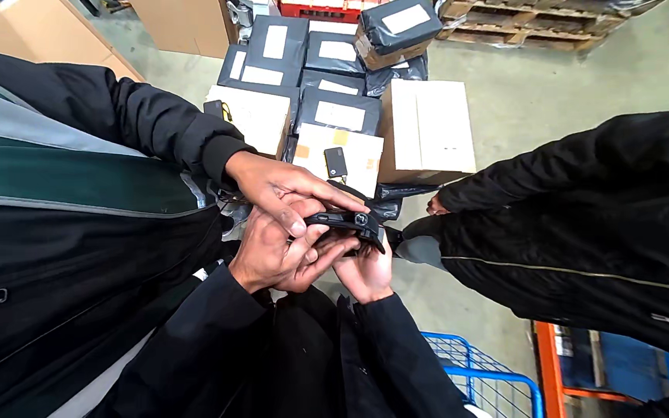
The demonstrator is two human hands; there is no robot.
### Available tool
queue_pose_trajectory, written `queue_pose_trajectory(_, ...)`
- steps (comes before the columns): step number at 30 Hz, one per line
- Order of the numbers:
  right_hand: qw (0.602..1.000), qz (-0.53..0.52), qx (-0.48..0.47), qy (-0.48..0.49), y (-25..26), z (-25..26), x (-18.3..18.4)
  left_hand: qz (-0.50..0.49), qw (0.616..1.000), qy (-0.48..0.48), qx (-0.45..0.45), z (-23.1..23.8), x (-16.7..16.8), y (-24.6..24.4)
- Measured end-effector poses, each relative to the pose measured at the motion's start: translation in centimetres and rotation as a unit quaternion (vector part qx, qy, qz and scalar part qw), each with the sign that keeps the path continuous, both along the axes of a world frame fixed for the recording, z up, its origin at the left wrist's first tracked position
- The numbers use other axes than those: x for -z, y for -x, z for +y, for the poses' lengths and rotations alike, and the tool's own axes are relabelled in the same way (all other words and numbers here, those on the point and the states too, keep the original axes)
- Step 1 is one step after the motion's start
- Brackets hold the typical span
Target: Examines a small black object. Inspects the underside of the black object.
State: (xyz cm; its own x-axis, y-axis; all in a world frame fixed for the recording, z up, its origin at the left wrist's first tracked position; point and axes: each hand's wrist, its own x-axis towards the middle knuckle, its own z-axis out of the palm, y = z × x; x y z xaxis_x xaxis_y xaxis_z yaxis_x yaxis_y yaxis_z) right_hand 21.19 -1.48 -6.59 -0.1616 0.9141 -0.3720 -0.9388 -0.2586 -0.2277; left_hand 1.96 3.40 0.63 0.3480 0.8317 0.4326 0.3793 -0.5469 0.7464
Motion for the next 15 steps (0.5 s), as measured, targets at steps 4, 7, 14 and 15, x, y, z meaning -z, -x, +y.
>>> queue_pose_trajectory(4,1.0,0.0,0.003,-0.012,-0.1,0.5,-0.2,-0.014,1.0,-0.004,0.001,0.3,-0.3,0.4)
queue_pose_trajectory(7,1.0,-0.007,0.001,-0.02,-0.2,0.9,-0.2,-0.047,0.999,0.004,0.0,0.4,-0.2,0.4)
queue_pose_trajectory(14,0.998,-0.017,-0.005,-0.052,0.2,1.2,-0.3,-0.036,0.999,0.008,-0.037,0.4,-0.2,0.7)
queue_pose_trajectory(15,0.998,-0.018,-0.005,-0.052,0.2,1.3,-0.3,-0.038,0.999,0.006,-0.038,0.4,-0.3,0.7)
